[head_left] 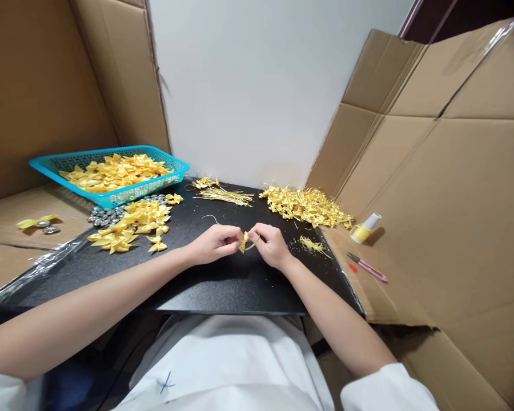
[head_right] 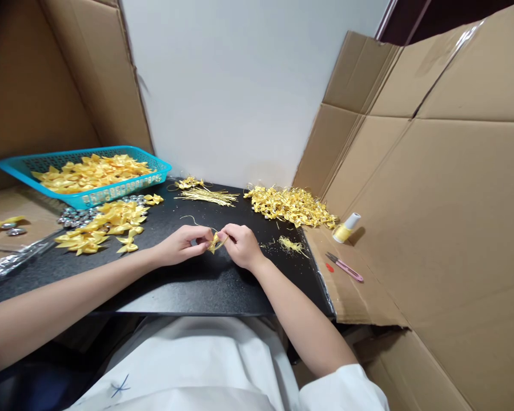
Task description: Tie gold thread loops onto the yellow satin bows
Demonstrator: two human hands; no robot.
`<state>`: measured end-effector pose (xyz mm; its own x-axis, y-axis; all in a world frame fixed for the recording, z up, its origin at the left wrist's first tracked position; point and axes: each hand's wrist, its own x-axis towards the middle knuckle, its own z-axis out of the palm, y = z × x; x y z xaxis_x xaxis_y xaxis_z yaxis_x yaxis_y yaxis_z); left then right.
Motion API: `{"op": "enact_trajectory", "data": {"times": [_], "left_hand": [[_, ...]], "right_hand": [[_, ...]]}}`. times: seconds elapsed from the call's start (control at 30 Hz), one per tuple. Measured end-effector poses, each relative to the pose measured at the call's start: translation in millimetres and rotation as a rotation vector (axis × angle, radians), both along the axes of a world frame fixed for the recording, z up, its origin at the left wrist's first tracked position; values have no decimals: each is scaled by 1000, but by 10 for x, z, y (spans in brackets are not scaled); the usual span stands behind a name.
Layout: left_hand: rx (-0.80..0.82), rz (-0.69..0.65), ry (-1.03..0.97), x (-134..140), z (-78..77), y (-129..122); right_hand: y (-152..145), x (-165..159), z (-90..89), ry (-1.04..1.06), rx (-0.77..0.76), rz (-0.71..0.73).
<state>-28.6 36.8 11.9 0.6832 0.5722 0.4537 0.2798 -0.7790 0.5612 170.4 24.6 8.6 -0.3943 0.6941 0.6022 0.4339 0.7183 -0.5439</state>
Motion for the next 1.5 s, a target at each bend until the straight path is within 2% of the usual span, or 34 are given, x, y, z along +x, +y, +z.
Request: {"op": "enact_trajectory", "data": {"times": [0.2, 0.3, 0.37, 0.43, 0.53, 0.67, 0.7, 0.77, 0.93, 1.03, 1.13, 1.2, 1.3, 1.37, 1.5], "left_hand": [[-122, 20, -40, 2, 11, -17], [-326, 14, -182, 9, -3, 1], [-486, 4, -299, 18, -31, 20], [-609, -5, -394, 33, -58, 27], [-739, -35, -503, 70, -58, -13], [-809, -61, -575, 124, 13, -122], [-809, -65, -579, 132, 27, -142], [-808, -72, -572, 135, 36, -162], [-814, -90, -481, 99, -23, -136], [-787, -128, -427, 82, -20, -162], [-756, -174, -414, 82, 35, -241], [-738, -209, -381, 86, 75, -296], [-694, -238, -301, 97, 103, -346], [-678, -225, -265, 107, 98, -356], [-710, -170, -236, 135, 73, -350]], "right_hand": [[-30, 35, 48, 55, 3, -57], [-20, 50, 126, 60, 20, -92], [-25, 161, 195, 4, 8, -170], [-85, 417, 245, -110, -35, -296], [-338, 1059, 224, -277, -90, -593], [-849, 1973, 0, -515, -36, -1116], [-958, 2140, -74, -564, -54, -1187], [-1114, 2373, -217, -653, -96, -1235], [-1173, 2599, -436, -617, -127, -1216], [-1100, 2658, -475, -606, -114, -1168], [-1016, 2678, -473, -618, -145, -1192], [-971, 2661, -445, -533, -191, -1235], [-946, 2556, -338, -256, -236, -1248], [-967, 2386, -229, -19, -241, -1132], [-1060, 1703, -44, 491, -372, -654]]}}
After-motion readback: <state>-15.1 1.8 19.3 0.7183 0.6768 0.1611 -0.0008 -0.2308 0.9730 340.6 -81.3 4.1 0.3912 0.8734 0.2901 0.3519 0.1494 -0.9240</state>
